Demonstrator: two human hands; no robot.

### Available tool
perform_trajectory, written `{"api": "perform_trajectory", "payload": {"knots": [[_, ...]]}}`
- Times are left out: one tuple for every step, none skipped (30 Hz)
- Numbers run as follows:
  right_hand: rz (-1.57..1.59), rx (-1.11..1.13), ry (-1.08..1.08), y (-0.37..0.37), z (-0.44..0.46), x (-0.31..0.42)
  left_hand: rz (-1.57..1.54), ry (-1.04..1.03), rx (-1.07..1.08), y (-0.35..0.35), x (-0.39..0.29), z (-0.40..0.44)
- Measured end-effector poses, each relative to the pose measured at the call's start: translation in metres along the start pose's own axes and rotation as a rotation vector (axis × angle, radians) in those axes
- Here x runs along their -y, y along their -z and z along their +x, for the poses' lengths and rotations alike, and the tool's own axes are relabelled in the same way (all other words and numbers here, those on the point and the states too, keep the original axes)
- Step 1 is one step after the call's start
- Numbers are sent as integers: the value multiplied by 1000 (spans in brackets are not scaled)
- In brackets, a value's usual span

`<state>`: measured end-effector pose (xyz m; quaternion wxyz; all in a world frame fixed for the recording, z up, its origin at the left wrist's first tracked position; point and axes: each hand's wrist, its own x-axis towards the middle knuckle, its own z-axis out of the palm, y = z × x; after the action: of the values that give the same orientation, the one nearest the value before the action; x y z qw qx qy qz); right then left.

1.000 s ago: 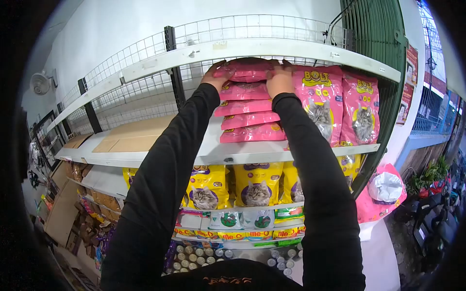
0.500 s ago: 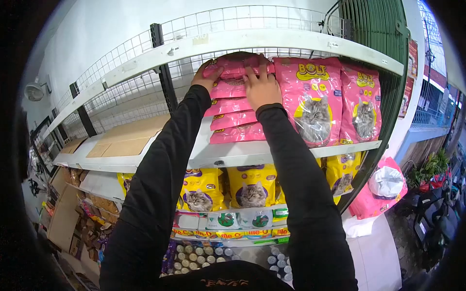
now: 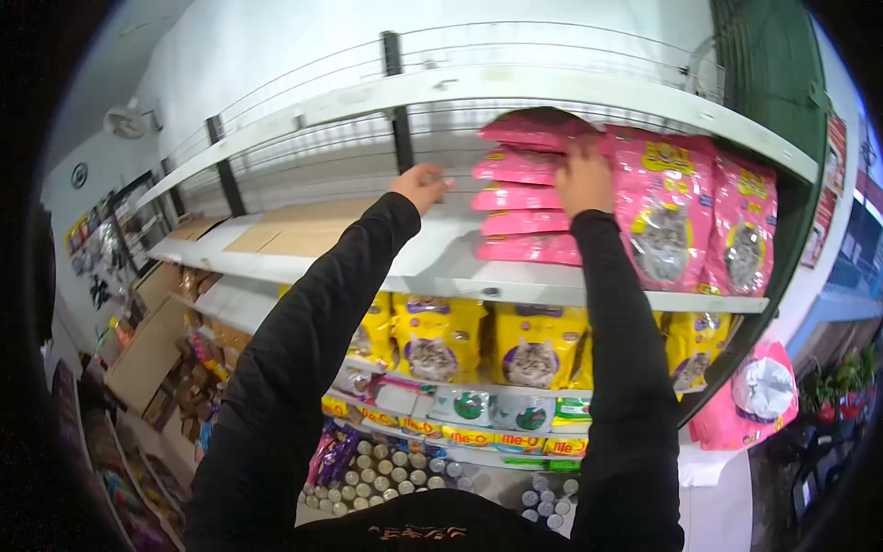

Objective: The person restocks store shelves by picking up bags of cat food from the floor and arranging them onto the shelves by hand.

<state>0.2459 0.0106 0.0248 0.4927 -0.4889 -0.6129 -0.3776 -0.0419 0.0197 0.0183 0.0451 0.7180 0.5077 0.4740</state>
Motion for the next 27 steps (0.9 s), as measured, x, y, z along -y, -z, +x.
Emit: {"api": "perform_trajectory", "payload": {"knots": [[-6,-129,-32,-11,-2,-5,8,-19,48,18,13,-13],[-12,-254,-72,-25,-7,1,20,3,32,36,25,-26],[13,-247,-65,-24,-8,24,52,12,77,53,38,-38],[209,-238,-127,-16,-10,48,85,21,126,72,50,-51],[401,-226,-196,-7,-14,72,119,28,183,90,63,-65],[588,-214,-270,-3,-20,95,133,41,185,108,76,-77],[598,-202,-285,-5,-32,122,133,32,200,125,90,-91],[804,-120,-363,-9,-39,155,130,16,213,143,102,-102],[1005,-36,-439,-11,-46,190,122,1,227,161,115,-111],[1201,58,-514,-10,-53,225,120,14,239,180,126,-121],[1194,81,-527,-7,-62,259,139,-8,235,199,140,-132],[1211,176,-531,1,-70,296,156,-27,232,218,152,-142],[1228,272,-536,5,-80,325,172,-46,230,233,165,-153],[1220,295,-547,6,-91,348,161,-27,242,246,176,-164],[1177,365,-509,7,-101,369,105,-25,254,259,187,-172],[1136,431,-470,7,-109,388,51,-26,264,272,197,-179],[1097,494,-430,6,-116,405,0,-26,273,284,207,-185],[1098,508,-438,3,-122,420,-1,-13,280,292,218,-191],[1104,551,-427,-1,-130,432,-1,-15,297,297,228,-198],[1111,596,-421,-4,-141,443,1,-16,320,300,238,-206],[1118,639,-418,-6,-151,453,2,-18,346,304,247,-215],[1117,659,-439,-8,-161,462,-2,1,365,307,257,-224],[1090,680,-397,-13,-167,469,30,-23,380,311,266,-231],[1063,702,-348,-18,-170,475,60,-48,389,313,273,-236],[1037,722,-291,-23,-173,480,91,-73,392,315,279,-239],[1040,744,-286,-29,-175,485,84,-52,389,316,285,-243],[1036,764,-260,-31,-174,492,97,-13,387,318,291,-249]]}}
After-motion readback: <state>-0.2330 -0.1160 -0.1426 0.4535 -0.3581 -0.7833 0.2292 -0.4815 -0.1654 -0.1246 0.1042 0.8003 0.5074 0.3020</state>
